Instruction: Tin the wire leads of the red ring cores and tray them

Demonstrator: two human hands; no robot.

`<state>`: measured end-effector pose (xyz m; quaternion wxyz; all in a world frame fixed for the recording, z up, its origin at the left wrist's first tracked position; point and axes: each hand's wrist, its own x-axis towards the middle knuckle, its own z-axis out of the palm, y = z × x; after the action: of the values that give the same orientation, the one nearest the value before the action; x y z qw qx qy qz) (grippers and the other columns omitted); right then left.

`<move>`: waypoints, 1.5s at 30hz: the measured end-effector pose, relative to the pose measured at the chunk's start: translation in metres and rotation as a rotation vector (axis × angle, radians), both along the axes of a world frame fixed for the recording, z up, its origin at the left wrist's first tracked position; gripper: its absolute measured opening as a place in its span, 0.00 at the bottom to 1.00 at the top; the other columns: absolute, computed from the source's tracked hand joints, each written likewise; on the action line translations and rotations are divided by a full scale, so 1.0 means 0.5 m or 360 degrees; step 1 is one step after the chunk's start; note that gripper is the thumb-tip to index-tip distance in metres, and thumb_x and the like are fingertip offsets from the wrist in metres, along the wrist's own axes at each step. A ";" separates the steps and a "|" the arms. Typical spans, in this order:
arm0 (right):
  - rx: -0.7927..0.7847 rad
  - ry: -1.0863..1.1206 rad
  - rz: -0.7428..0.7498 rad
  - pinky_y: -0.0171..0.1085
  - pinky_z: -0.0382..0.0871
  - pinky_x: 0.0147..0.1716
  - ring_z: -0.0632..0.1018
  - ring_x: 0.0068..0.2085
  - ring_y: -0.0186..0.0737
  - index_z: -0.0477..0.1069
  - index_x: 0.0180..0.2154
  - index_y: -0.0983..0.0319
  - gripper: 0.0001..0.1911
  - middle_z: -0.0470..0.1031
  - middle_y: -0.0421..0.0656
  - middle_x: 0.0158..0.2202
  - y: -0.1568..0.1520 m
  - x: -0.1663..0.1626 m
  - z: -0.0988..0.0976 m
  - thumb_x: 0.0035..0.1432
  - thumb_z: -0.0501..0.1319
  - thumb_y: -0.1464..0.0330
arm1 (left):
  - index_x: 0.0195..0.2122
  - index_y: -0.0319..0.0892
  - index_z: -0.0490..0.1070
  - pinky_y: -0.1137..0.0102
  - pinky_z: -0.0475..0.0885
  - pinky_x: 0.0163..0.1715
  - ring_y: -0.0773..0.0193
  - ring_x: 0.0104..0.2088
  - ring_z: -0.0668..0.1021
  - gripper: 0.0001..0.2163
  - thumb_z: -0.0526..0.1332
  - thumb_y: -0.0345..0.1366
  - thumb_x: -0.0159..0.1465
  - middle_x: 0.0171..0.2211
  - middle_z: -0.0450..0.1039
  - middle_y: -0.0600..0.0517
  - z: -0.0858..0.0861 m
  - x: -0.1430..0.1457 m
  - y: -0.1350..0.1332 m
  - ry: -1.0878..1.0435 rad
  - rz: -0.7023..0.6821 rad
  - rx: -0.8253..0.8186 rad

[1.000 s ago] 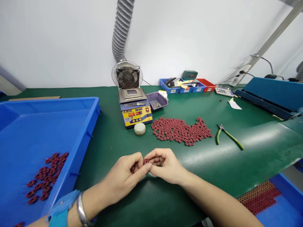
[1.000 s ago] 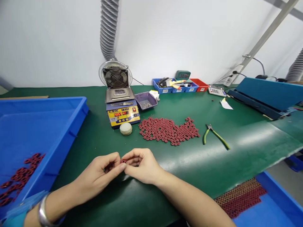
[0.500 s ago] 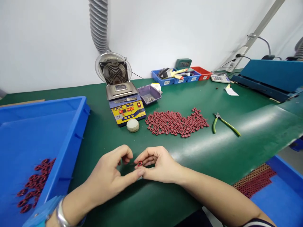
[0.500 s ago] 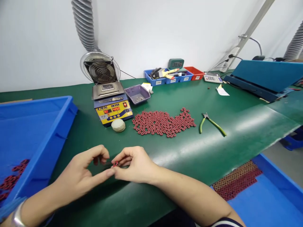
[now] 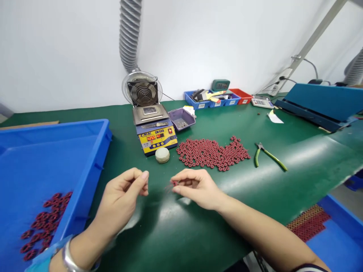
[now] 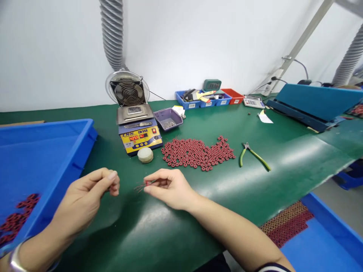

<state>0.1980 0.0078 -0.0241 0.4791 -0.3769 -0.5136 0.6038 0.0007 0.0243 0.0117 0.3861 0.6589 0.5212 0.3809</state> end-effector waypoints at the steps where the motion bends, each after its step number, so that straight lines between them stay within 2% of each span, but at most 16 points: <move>1: 0.0010 -0.0026 -0.0010 0.36 0.73 0.36 0.77 0.32 0.33 0.76 0.35 0.62 0.14 0.76 0.41 0.33 0.019 0.005 0.008 0.44 0.69 0.65 | 0.20 0.43 0.62 0.73 0.64 0.25 0.67 0.23 0.68 0.16 0.55 0.44 0.62 0.19 0.63 0.57 -0.002 0.002 -0.001 0.0018 -0.0014 -0.0047; 4: 0.0145 -0.0152 -0.0044 0.37 0.73 0.37 0.77 0.32 0.32 0.73 0.36 0.62 0.15 0.76 0.40 0.32 0.106 0.015 0.045 0.43 0.69 0.66 | 0.21 0.42 0.61 0.73 0.62 0.23 0.68 0.21 0.66 0.16 0.55 0.47 0.61 0.19 0.60 0.58 -0.008 0.011 -0.006 0.0110 -0.0174 -0.0176; 7: 0.0395 -0.0370 -0.0124 0.36 0.73 0.36 0.77 0.31 0.32 0.71 0.32 0.63 0.11 0.76 0.39 0.29 0.224 0.008 0.098 0.45 0.67 0.67 | 0.23 0.42 0.61 0.74 0.59 0.21 0.69 0.21 0.64 0.14 0.56 0.46 0.60 0.19 0.60 0.58 -0.016 0.015 -0.007 0.0268 -0.0412 -0.0219; 10: 0.0663 -0.0862 -0.0250 0.36 0.72 0.34 0.75 0.28 0.33 0.71 0.29 0.66 0.07 0.74 0.41 0.26 0.340 -0.021 0.151 0.48 0.64 0.68 | 0.25 0.42 0.63 0.74 0.59 0.21 0.68 0.21 0.65 0.11 0.58 0.42 0.59 0.20 0.63 0.57 -0.029 0.012 -0.003 0.0400 -0.0535 -0.0141; 12: 0.0835 -0.1285 -0.0374 0.38 0.71 0.36 0.75 0.29 0.34 0.73 0.28 0.68 0.08 0.74 0.43 0.26 0.403 -0.048 0.180 0.52 0.62 0.68 | 0.26 0.42 0.63 0.73 0.59 0.22 0.68 0.21 0.65 0.09 0.58 0.41 0.58 0.21 0.64 0.57 -0.037 0.008 0.001 0.0455 -0.0554 -0.0084; 15: 0.0988 -0.1868 -0.0492 0.39 0.70 0.40 0.77 0.35 0.40 0.74 0.30 0.69 0.10 0.75 0.46 0.29 0.472 -0.092 0.209 0.54 0.58 0.68 | 0.26 0.42 0.63 0.73 0.59 0.22 0.68 0.21 0.65 0.08 0.58 0.40 0.57 0.22 0.65 0.57 -0.042 0.003 0.007 0.0499 -0.0552 -0.0064; 18: 0.1000 -0.2219 -0.0527 0.40 0.70 0.43 0.77 0.42 0.46 0.74 0.36 0.69 0.10 0.76 0.50 0.36 0.516 -0.129 0.221 0.54 0.57 0.70 | 0.26 0.42 0.63 0.73 0.58 0.22 0.68 0.22 0.66 0.08 0.59 0.41 0.57 0.23 0.66 0.56 -0.036 0.002 0.009 0.0536 -0.0566 -0.0082; 21: 0.0935 -0.2327 -0.0533 0.43 0.70 0.44 0.76 0.45 0.50 0.71 0.42 0.70 0.14 0.75 0.55 0.43 0.544 -0.154 0.223 0.53 0.57 0.73 | 0.27 0.42 0.64 0.73 0.58 0.23 0.67 0.23 0.66 0.08 0.59 0.41 0.57 0.23 0.67 0.56 -0.029 0.003 0.010 0.0563 -0.0590 -0.0086; 24: 0.0881 -0.2413 -0.0512 0.43 0.71 0.43 0.76 0.45 0.51 0.70 0.44 0.70 0.15 0.74 0.56 0.44 0.560 -0.169 0.218 0.53 0.57 0.74 | 0.27 0.42 0.64 0.73 0.58 0.24 0.68 0.24 0.66 0.08 0.59 0.40 0.56 0.24 0.67 0.56 -0.027 0.003 0.009 0.0559 -0.0599 -0.0080; 35: 0.0832 -0.2540 -0.0433 0.45 0.72 0.43 0.76 0.46 0.52 0.70 0.44 0.69 0.15 0.74 0.57 0.44 0.572 -0.192 0.183 0.54 0.59 0.70 | 0.27 0.42 0.64 0.73 0.58 0.26 0.67 0.26 0.67 0.08 0.61 0.40 0.55 0.24 0.67 0.57 -0.033 0.002 0.004 0.0520 -0.0617 -0.0055; 41: 0.0807 -0.2491 -0.0451 0.45 0.71 0.42 0.77 0.46 0.52 0.70 0.43 0.69 0.15 0.74 0.58 0.44 0.567 -0.197 0.180 0.52 0.60 0.73 | 0.28 0.42 0.65 0.73 0.58 0.26 0.67 0.25 0.67 0.08 0.61 0.40 0.55 0.24 0.67 0.57 -0.034 0.004 0.008 0.0530 -0.0625 -0.0046; 45: 0.0815 -0.2393 -0.0477 0.45 0.71 0.43 0.76 0.45 0.52 0.71 0.42 0.69 0.14 0.75 0.58 0.42 0.567 -0.189 0.192 0.51 0.60 0.73 | 0.27 0.42 0.64 0.72 0.58 0.27 0.67 0.25 0.67 0.08 0.61 0.40 0.55 0.24 0.67 0.57 -0.034 0.003 0.012 0.0533 -0.0617 -0.0033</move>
<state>0.1037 0.2915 0.0717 0.1529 -0.6256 -0.7648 -0.0184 0.0023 0.0303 -0.0052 0.3669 0.7965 0.4456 0.1799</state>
